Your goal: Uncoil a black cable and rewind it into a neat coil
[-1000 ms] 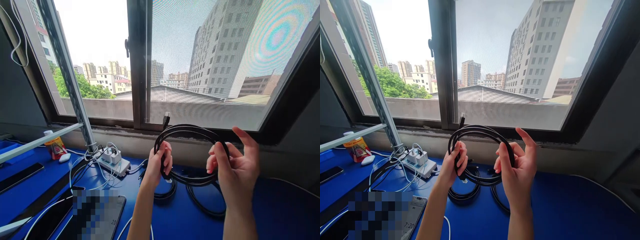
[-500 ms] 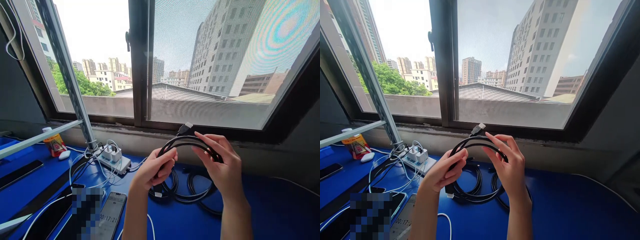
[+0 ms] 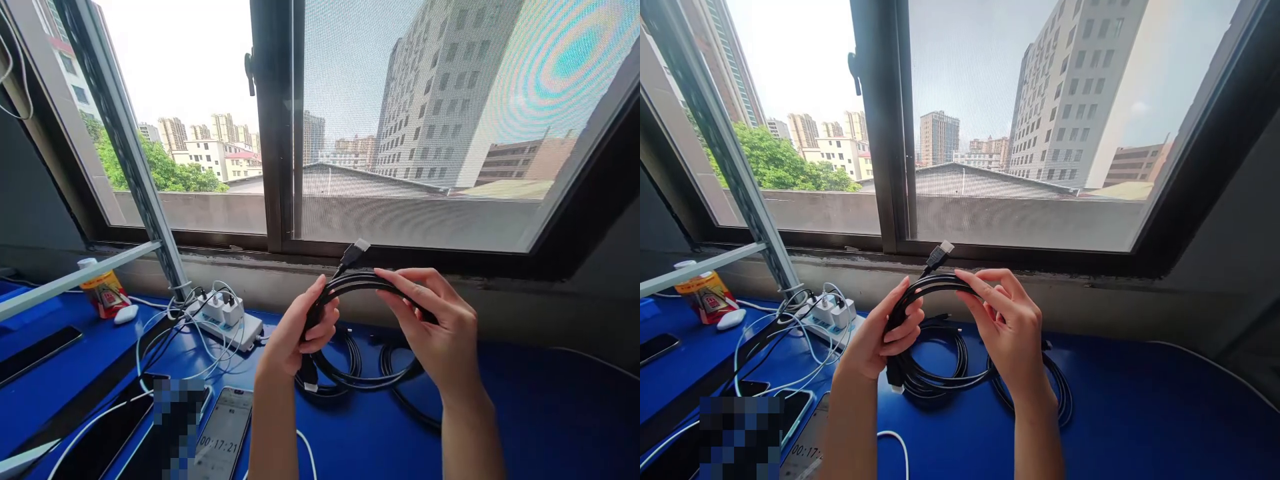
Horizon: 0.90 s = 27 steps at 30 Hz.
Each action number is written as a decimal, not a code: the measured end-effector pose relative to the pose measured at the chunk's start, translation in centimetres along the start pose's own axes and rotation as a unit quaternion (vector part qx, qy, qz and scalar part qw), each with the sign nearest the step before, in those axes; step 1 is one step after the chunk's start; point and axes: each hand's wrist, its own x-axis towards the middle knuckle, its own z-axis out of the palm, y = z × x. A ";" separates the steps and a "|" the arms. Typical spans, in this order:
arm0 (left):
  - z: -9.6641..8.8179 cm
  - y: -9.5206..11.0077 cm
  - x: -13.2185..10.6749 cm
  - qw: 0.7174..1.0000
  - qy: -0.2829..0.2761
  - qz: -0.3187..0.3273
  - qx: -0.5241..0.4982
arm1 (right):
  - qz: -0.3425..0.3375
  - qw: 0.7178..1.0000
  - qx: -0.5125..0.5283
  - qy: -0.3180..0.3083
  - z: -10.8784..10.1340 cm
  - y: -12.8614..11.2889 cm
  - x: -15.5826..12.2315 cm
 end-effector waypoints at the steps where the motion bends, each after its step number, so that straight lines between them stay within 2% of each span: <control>1: 0.0 0.0 0.0 1.000 0.006 0.009 -0.003 | 0.005 1.000 0.001 -0.001 0.1 -0.1 0.0; 9: -0.1 0.2 -0.3 0.999 0.035 0.021 -0.011 | 0.019 1.000 0.015 0.005 0.4 -0.6 0.0; 15: 0.0 -0.2 0.1 0.993 0.076 0.086 -0.031 | 0.023 0.999 -0.011 0.038 0.7 -0.8 0.0; 18: 0.1 -0.3 0.1 0.991 0.076 0.106 -0.019 | 0.026 0.999 -0.012 0.034 0.6 -0.8 0.0; 22: 0.4 0.0 -0.2 0.993 0.061 0.104 -0.011 | 0.023 0.999 -0.021 0.024 0.4 -1.2 0.0; 27: 0.6 0.1 -0.4 0.989 0.122 0.080 -0.001 | 0.029 0.999 -0.036 0.027 0.2 -1.5 0.0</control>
